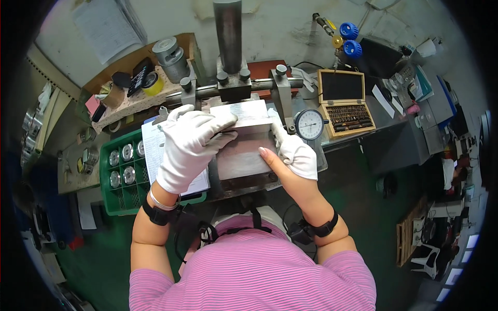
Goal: Inspecting and measuring a metal piston using a dial gauge on a workbench.
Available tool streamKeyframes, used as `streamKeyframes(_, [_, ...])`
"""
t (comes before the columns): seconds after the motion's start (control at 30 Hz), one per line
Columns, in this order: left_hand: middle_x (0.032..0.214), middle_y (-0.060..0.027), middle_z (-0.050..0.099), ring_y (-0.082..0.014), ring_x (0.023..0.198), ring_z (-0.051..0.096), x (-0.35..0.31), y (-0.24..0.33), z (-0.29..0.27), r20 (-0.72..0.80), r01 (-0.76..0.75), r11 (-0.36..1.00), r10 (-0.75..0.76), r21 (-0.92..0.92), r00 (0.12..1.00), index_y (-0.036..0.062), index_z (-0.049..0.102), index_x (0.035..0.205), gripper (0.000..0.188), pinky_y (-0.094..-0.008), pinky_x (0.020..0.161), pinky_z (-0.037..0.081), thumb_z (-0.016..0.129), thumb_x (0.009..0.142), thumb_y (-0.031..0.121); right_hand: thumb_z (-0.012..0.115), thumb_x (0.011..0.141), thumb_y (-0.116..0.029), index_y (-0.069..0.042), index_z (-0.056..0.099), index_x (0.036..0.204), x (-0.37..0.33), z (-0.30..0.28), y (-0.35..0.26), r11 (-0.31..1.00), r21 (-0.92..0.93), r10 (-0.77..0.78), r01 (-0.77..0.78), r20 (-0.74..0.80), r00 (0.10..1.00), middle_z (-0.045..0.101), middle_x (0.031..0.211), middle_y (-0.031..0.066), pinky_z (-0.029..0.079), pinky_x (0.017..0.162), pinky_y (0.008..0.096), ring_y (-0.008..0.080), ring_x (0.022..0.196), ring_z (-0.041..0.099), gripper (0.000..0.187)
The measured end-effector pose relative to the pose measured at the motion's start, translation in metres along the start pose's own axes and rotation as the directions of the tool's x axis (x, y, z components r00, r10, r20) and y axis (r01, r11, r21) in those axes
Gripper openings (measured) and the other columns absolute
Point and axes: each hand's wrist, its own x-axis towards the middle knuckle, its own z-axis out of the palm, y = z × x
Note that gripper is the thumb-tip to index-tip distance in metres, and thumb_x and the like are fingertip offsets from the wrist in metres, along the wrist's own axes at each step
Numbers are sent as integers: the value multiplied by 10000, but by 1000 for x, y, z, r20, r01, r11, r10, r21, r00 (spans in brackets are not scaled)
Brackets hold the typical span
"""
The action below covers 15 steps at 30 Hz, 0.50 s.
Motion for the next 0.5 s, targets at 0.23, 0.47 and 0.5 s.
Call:
streamKeyframes(0.23, [735,-7,663,-189,699,627,1,-1,4,-17,-16,1000,16,26,1000,132,707,948,314,-343,802,440,820,655,145,676,874,-227,-50,537,1344,1,3,5,999,-31,-30,29,-3,1000,634,941,166,477,795,299,259,826,601,521])
streamKeyframes(0.47, [753,8,658,-180,724,615,1,-1,2,10,-1,998,0,61,1000,148,705,981,337,-363,885,409,820,664,147,659,882,-230,-18,529,1338,3,1,8,997,-18,-75,76,22,997,647,1015,191,479,837,304,277,888,637,519])
streamKeyframes(0.5, [753,8,658,-180,724,615,1,-1,1,11,-3,998,3,59,1000,148,705,981,337,-363,885,409,820,664,147,659,882,-223,-14,531,1335,3,1,8,995,19,-95,95,15,995,649,1028,194,478,843,301,274,896,642,515])
